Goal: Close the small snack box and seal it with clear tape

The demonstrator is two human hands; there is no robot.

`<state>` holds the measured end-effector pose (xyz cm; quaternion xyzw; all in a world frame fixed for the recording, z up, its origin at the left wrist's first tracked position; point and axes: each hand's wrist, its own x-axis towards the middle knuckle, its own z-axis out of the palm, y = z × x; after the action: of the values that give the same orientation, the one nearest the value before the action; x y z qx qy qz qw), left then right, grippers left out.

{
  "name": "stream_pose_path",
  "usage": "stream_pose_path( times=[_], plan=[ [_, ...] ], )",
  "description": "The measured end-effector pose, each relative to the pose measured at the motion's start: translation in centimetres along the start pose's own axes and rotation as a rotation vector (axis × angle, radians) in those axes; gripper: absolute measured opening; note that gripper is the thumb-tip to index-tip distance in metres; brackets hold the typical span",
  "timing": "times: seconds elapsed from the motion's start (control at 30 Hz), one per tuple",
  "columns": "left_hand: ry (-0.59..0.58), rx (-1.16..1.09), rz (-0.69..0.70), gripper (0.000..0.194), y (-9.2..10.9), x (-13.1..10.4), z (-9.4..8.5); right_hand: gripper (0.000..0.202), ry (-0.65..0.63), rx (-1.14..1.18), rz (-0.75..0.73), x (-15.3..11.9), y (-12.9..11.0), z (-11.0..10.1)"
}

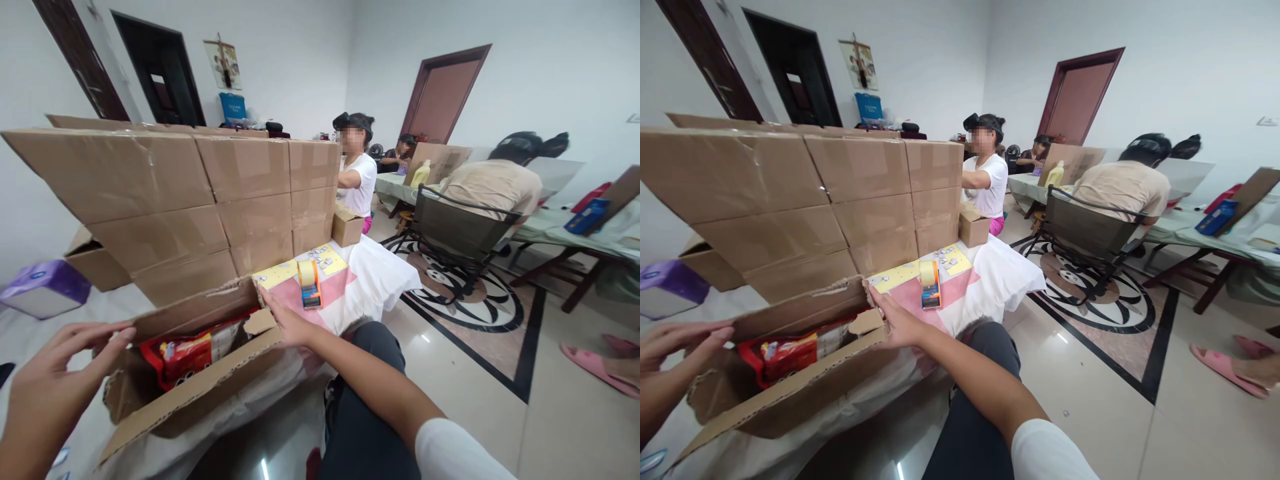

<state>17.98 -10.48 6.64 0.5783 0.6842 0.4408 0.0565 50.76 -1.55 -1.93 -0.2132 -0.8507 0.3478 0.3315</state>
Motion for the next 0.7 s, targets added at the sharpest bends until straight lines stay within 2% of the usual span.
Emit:
stream_pose_path(
  times=[0.07, 0.13, 0.23, 0.3, 0.4, 0.43, 0.5, 0.57, 0.63, 0.7],
  plan=[
    [-0.028, -0.004, -0.044, 0.036, 0.5, 0.1, -0.1, 0.140, 0.004, 0.002, 0.004, -0.1, -0.3, 0.0],
    [-0.092, -0.042, -0.089, 0.043, 0.0, 0.4, 0.0, 0.129, 0.012, 0.002, -0.005, 0.0, -0.8, -0.2],
    [-0.140, -0.121, -0.034, 0.045, -1.4, 0.5, 0.6, 0.109, 0.015, 0.006, -0.050, 0.2, -1.5, -0.6],
    [-0.108, -0.097, -0.018, 0.041, -1.9, 0.3, 1.0, 0.102, 0.009, 0.003, -0.070, 0.5, -1.7, -0.9],
    [-0.012, 0.009, -0.074, 0.043, -2.0, 0.1, 1.7, 0.098, 0.013, -0.015, -0.085, 0.7, -1.8, -1.2],
    [0.022, 0.017, -0.072, 0.050, -2.0, 0.2, 2.0, 0.097, 0.011, -0.017, -0.090, 0.8, -1.7, -1.3],
    [0.056, -0.049, -0.038, 0.078, -2.4, 0.5, 2.5, 0.092, 0.004, -0.005, -0.082, 0.9, -1.8, -1.4],
    [0.022, -0.166, -0.043, 0.099, -3.0, 0.8, 2.9, 0.084, -0.001, 0.039, -0.057, 1.0, -2.1, -1.3],
    [-0.032, -0.195, -0.077, 0.095, -3.3, 0.8, 3.0, 0.074, 0.023, 0.110, -0.039, 1.1, -2.8, -1.1],
    [-0.052, -0.149, -0.090, 0.074, -3.3, 0.5, 2.8, 0.063, 0.079, 0.192, 0.011, 1.2, -3.7, -0.7]
  ],
)
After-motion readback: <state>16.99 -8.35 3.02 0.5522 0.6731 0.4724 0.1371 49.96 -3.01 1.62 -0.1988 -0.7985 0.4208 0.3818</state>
